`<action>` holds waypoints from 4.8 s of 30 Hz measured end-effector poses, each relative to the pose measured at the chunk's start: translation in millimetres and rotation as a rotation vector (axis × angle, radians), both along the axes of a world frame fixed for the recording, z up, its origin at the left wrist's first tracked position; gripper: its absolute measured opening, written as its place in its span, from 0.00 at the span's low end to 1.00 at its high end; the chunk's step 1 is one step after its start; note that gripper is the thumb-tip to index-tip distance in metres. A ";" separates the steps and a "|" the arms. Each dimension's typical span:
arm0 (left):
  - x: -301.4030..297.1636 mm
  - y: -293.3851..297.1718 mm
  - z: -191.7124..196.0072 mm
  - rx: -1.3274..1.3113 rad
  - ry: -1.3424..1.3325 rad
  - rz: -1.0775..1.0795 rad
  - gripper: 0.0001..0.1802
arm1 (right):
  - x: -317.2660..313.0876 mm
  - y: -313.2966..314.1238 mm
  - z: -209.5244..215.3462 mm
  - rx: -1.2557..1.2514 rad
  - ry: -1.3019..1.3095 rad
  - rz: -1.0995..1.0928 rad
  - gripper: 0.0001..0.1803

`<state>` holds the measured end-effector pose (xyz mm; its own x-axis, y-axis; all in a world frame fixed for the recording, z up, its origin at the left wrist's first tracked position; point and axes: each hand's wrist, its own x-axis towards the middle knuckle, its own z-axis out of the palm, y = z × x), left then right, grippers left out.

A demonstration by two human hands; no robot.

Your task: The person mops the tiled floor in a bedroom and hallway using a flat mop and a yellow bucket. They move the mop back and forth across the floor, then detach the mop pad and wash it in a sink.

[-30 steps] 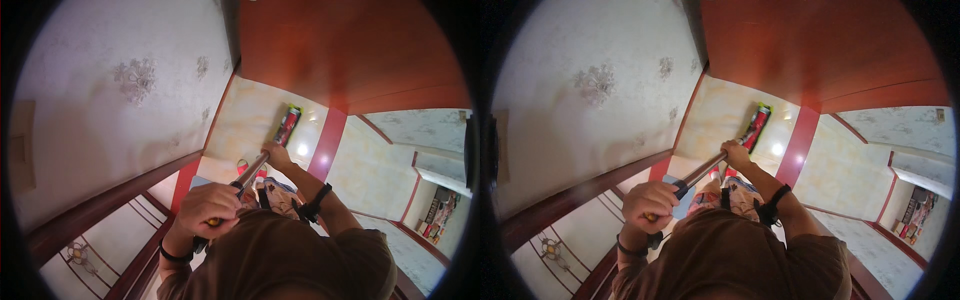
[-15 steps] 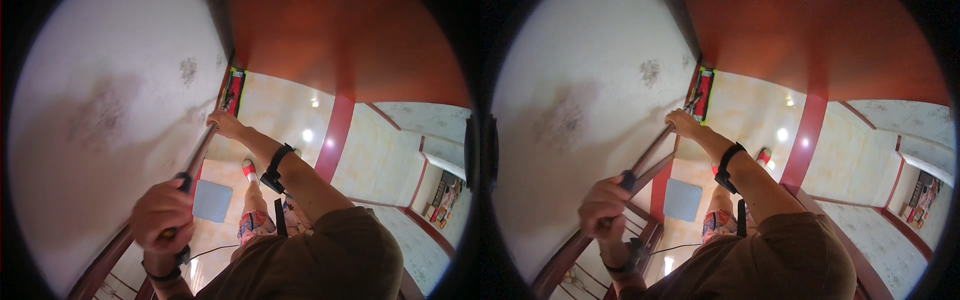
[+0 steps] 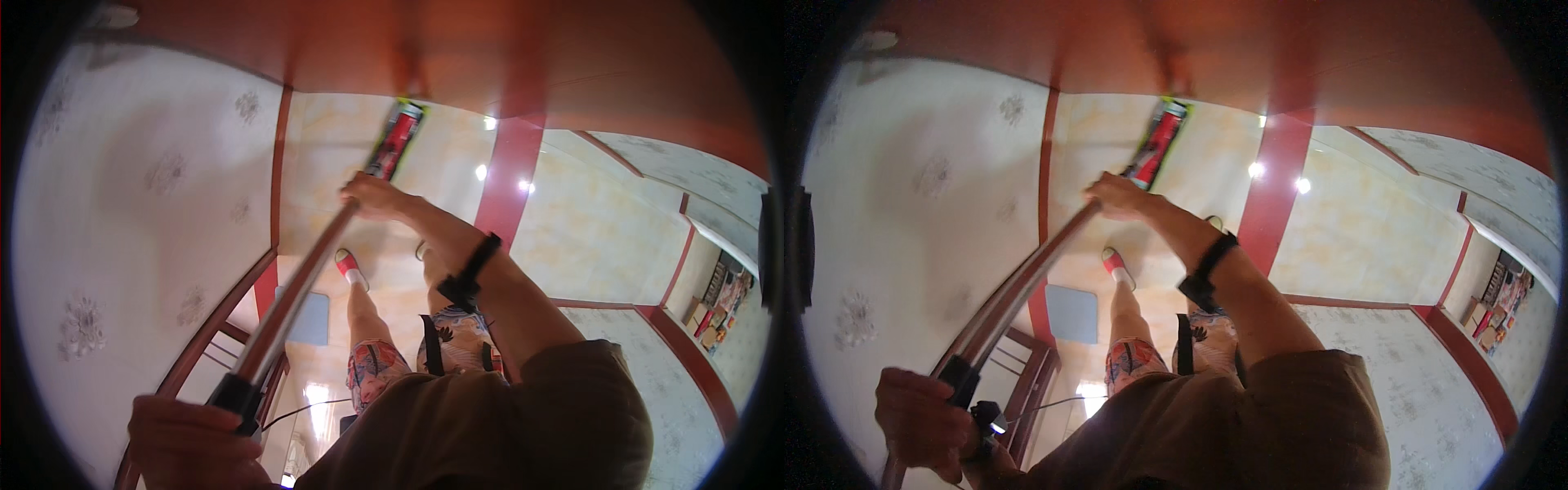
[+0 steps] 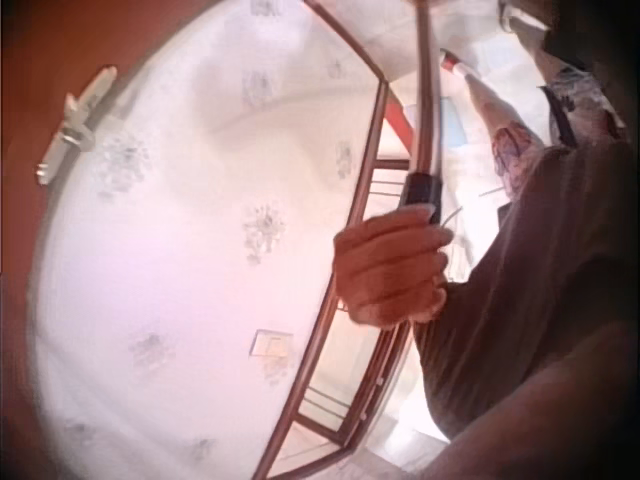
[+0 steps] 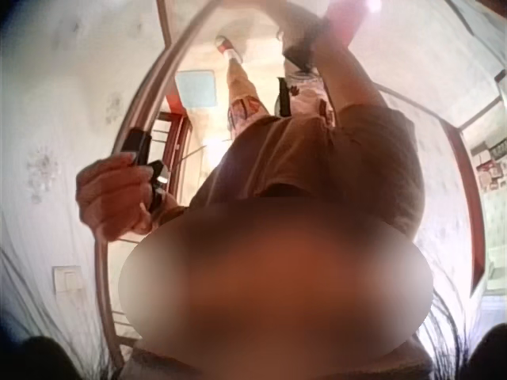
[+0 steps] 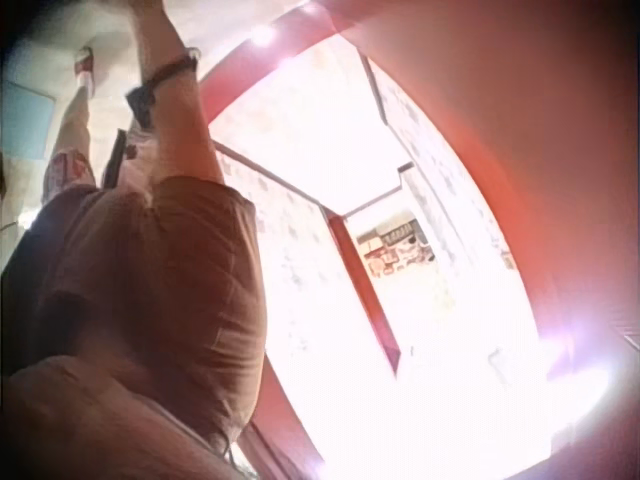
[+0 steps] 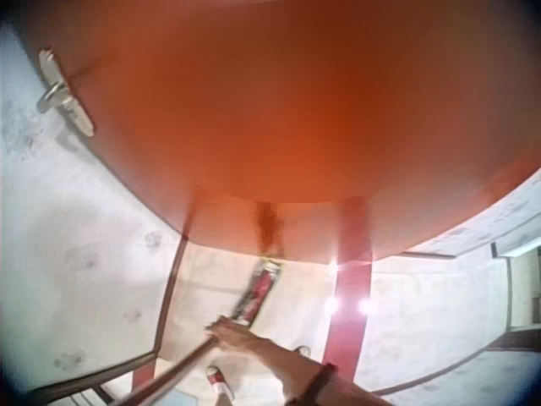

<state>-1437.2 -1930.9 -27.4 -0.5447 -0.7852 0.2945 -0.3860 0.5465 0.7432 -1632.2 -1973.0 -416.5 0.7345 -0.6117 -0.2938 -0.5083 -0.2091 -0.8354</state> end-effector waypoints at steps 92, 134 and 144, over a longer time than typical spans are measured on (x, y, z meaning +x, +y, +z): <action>260.9 432.4 5.5 -0.129 0.433 0.248 0.10 | 182.7 362.2 98.0 -0.254 0.084 -0.260 0.07; 6.7 377.2 -173.3 0.687 0.419 0.359 0.12 | -161.7 404.4 -62.9 -0.146 0.319 -0.477 0.03; 84.9 436.4 -66.3 0.373 1.086 0.190 0.13 | -34.4 413.4 26.9 -0.216 0.117 -0.344 0.05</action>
<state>-1352.2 -1494.5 -93.7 -0.0121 -0.9635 0.2673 0.5005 0.2256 0.8359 -1666.5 -1559.5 -389.7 0.4457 -0.8723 -0.2011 -0.6677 -0.1743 -0.7237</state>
